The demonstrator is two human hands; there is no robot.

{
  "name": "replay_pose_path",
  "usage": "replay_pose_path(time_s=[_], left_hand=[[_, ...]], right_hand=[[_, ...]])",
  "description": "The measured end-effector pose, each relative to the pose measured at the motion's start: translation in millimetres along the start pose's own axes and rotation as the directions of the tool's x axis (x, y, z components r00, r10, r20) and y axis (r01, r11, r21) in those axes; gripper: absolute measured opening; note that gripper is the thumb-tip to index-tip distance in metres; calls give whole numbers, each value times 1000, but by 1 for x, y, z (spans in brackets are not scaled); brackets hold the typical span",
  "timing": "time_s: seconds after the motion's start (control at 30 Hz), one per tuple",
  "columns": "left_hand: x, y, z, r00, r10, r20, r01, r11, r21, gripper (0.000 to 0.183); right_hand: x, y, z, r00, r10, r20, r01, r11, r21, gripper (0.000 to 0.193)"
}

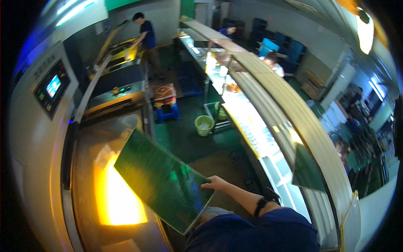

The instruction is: The recorder is loading green circuit boards into an exposure machine, closing the lid for the process, and unloading them once complete.

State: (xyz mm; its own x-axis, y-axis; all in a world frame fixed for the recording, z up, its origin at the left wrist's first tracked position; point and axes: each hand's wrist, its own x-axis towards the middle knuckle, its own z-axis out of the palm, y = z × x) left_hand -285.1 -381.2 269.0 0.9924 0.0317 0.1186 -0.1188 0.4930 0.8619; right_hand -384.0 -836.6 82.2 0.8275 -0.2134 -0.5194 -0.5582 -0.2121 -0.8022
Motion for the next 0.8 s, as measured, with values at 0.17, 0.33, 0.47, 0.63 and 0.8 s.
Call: replay_pose_path(time_s=[0.17, 0.33, 0.47, 0.63, 0.8], left_hand=[[-22, -85, 9, 922, -364, 134, 324, 912, 252, 62], [-80, -205, -4, 710, -680, 184, 502, 672, 544, 59], [-139, -306, -27, 677, -690, 256, 348, 607, 715, 47], [-147, -376, -51, 491, -748, 447, 156, 581, 799, 59], [-176, -344, 87, 357, -813, 460, 61, 511, 857, 50]], right_hand=[[-127, 77, -11, 772, 137, -620, 363, 707, 607, 37], [-166, 164, 9, 544, 433, -719, 617, 374, 692, 33], [-178, 196, -14, 612, 605, -509, 591, 78, 803, 23], [-172, 215, -67, 569, 642, -514, 696, -44, 716, 20], [-204, 230, -89, 815, 338, -471, 326, 405, 854, 33]])
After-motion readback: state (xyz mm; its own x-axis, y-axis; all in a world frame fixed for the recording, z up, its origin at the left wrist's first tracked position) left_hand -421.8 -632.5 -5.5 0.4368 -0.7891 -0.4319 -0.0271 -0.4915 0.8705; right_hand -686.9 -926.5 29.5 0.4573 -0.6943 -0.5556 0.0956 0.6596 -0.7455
